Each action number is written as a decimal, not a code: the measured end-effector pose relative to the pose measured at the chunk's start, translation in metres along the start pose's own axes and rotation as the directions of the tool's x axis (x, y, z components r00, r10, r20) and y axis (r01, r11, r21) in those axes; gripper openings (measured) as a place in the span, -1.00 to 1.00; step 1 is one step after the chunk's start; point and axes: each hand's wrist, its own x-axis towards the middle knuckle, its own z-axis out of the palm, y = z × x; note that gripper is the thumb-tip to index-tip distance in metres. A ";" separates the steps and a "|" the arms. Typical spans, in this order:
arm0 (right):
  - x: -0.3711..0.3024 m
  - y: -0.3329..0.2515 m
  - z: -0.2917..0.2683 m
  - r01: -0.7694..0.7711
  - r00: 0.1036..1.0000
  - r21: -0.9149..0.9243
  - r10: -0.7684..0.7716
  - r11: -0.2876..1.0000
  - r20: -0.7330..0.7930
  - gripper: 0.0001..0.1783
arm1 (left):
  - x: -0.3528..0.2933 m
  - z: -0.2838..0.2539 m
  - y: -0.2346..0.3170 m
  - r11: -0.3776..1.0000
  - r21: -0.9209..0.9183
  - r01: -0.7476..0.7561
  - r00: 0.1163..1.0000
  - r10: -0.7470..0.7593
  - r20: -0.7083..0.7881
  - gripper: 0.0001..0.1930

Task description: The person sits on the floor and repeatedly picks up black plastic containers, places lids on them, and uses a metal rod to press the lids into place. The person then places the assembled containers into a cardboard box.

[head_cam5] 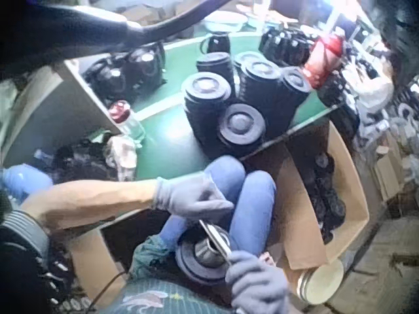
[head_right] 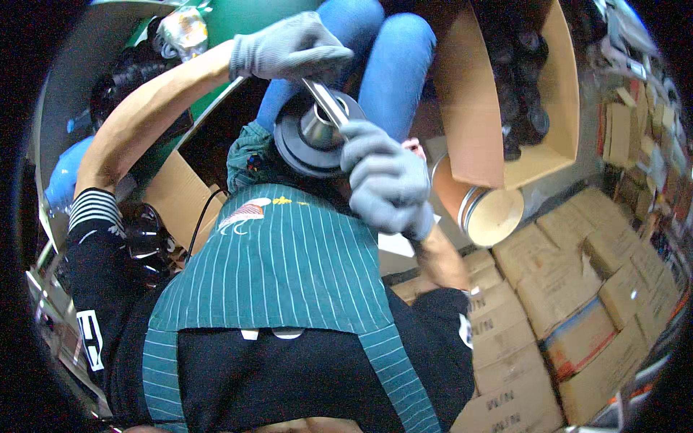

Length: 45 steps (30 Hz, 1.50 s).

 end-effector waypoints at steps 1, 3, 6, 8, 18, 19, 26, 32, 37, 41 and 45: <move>0.005 0.004 -0.013 0.096 0.974 -0.057 -0.082 0.994 0.209 -0.83 | -0.001 0.008 0.003 0.991 -0.131 0.016 0.996 -0.027 -0.080 -0.31; 0.022 0.001 -0.026 0.024 0.913 -0.097 0.018 0.995 0.407 -0.72 | 0.002 0.009 0.002 0.978 -0.196 0.075 0.996 -0.083 -0.034 -0.29; 0.041 0.010 -0.020 0.072 0.863 -0.026 -0.049 0.997 0.502 -0.56 | -0.002 0.010 0.004 0.986 -0.127 0.109 0.993 -0.114 -0.035 -0.29; 0.039 0.015 -0.015 0.014 0.876 0.000 -0.012 1.000 0.482 -0.54 | 0.001 0.006 0.007 0.997 -0.058 0.049 0.999 -0.050 -0.018 -0.29; 0.040 -0.003 0.040 0.014 0.932 -0.075 0.014 0.997 0.363 -0.64 | 0.044 0.016 -0.002 0.935 0.262 -0.237 0.966 0.255 -0.035 -0.47; 0.043 0.003 0.047 0.037 0.953 -0.095 -0.007 0.995 0.302 -0.64 | 0.046 0.019 -0.014 0.909 0.261 -0.326 0.933 0.354 -0.068 -0.46; 0.022 -0.022 -0.012 0.135 0.919 -0.546 0.102 0.827 0.382 -0.72 | 0.023 0.008 0.002 0.990 0.054 -0.127 0.965 0.136 -0.223 -0.32; -0.048 -0.015 -0.007 -0.397 0.910 -0.628 0.375 0.669 -0.176 0.34 | -0.088 0.005 -0.025 0.954 -0.289 -0.082 0.718 -0.144 -0.681 -0.54; -0.050 0.022 0.030 -0.526 0.834 -0.438 0.542 0.729 -0.099 0.02 | -0.122 0.025 -0.076 0.791 -0.518 0.325 0.353 -0.609 -0.710 -0.52; -0.047 0.021 0.030 -0.500 0.865 -0.355 0.480 0.790 -0.149 -0.21 | -0.106 0.025 -0.130 0.665 -0.206 0.718 0.143 -0.431 -0.891 -0.37; -0.042 0.011 0.025 -0.392 0.917 -0.456 0.381 0.799 -0.121 -0.22 | -0.100 0.015 -0.160 0.593 -0.173 0.787 0.116 -0.418 -0.901 -0.34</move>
